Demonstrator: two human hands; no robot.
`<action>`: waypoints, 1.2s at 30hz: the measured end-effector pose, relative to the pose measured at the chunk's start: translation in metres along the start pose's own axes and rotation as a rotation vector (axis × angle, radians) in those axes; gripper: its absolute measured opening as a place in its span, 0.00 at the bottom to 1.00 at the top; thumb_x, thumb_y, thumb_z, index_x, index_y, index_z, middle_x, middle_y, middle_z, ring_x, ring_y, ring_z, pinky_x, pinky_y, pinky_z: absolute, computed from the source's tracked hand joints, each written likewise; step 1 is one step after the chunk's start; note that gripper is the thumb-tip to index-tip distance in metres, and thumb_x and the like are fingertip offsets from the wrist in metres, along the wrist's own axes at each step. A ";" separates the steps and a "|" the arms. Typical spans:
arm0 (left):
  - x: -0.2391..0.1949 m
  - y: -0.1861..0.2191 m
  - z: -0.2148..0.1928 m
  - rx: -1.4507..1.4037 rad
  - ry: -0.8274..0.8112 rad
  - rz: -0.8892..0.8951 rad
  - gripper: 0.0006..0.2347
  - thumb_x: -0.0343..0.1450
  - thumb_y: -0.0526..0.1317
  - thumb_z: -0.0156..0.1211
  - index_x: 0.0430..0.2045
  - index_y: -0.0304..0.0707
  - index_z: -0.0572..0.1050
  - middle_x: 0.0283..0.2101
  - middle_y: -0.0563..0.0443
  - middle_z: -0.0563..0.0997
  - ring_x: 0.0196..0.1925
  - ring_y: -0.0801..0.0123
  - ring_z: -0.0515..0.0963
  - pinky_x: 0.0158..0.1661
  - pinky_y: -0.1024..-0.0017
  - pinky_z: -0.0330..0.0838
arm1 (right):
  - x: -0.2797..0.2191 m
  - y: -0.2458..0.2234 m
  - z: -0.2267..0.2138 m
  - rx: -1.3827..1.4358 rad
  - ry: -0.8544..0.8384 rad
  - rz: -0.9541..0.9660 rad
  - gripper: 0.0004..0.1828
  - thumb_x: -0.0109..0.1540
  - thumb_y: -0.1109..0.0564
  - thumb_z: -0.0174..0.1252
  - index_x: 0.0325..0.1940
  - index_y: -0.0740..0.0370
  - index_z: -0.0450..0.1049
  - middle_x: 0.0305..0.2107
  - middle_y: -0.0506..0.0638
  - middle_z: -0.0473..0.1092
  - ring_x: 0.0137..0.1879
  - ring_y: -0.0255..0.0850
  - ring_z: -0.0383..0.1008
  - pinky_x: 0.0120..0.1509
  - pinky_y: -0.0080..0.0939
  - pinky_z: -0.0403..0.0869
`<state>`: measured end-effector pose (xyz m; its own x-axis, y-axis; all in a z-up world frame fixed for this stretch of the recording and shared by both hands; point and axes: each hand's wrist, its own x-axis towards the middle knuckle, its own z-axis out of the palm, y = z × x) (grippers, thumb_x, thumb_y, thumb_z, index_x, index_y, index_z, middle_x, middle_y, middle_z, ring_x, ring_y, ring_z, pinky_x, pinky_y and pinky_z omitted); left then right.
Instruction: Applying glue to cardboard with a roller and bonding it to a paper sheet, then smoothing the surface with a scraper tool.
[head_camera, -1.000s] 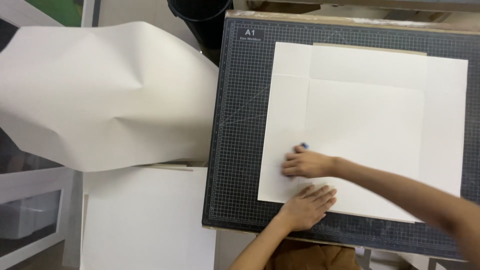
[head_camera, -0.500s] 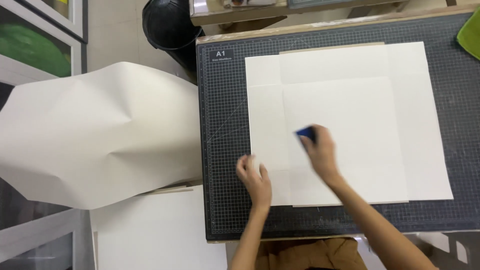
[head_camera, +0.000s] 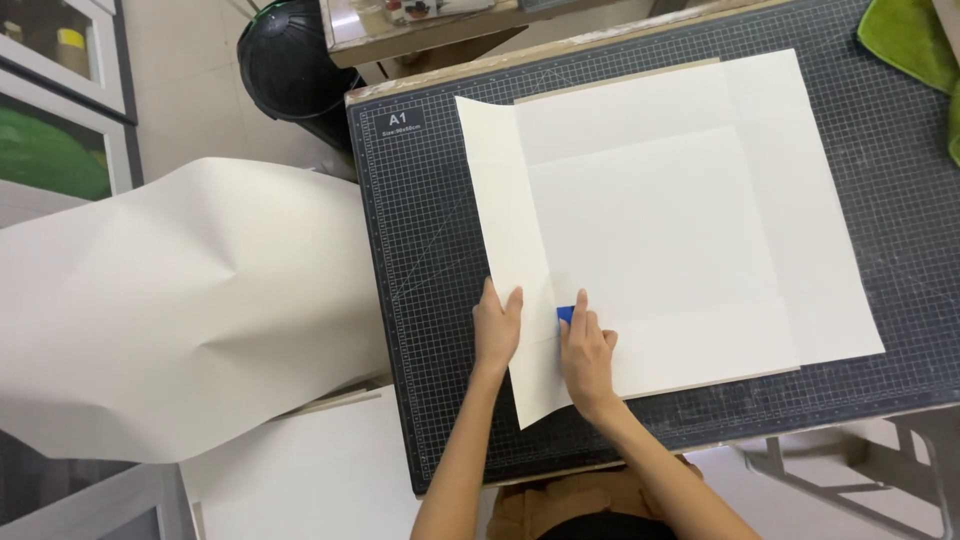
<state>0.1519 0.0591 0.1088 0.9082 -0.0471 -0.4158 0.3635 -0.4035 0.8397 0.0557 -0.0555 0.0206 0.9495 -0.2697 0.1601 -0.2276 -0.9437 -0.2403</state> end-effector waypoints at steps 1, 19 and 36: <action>-0.003 0.005 0.000 0.005 0.003 0.001 0.13 0.74 0.39 0.53 0.50 0.32 0.71 0.45 0.34 0.82 0.51 0.49 0.82 0.45 0.59 0.80 | 0.001 -0.001 0.002 -0.014 -0.004 -0.028 0.25 0.69 0.58 0.48 0.69 0.70 0.61 0.28 0.46 0.68 0.33 0.39 0.71 0.42 0.40 0.61; 0.004 -0.017 0.014 0.052 -0.022 0.111 0.12 0.75 0.36 0.49 0.50 0.27 0.69 0.24 0.37 0.82 0.21 0.66 0.78 0.21 0.72 0.71 | 0.146 -0.007 0.046 0.014 0.010 -0.078 0.27 0.70 0.56 0.46 0.73 0.67 0.58 0.35 0.48 0.70 0.40 0.39 0.74 0.43 0.40 0.68; 0.009 -0.023 0.002 -0.031 -0.057 0.096 0.14 0.74 0.37 0.53 0.53 0.32 0.68 0.39 0.33 0.84 0.37 0.52 0.85 0.30 0.65 0.80 | 0.259 -0.002 0.070 0.069 -0.063 -0.033 0.28 0.71 0.56 0.47 0.74 0.67 0.55 0.43 0.53 0.73 0.48 0.43 0.77 0.51 0.49 0.72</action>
<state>0.1510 0.0664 0.0852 0.9263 -0.1360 -0.3514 0.2826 -0.3660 0.8867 0.3174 -0.1099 -0.0046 0.9686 -0.2237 0.1088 -0.1823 -0.9360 -0.3011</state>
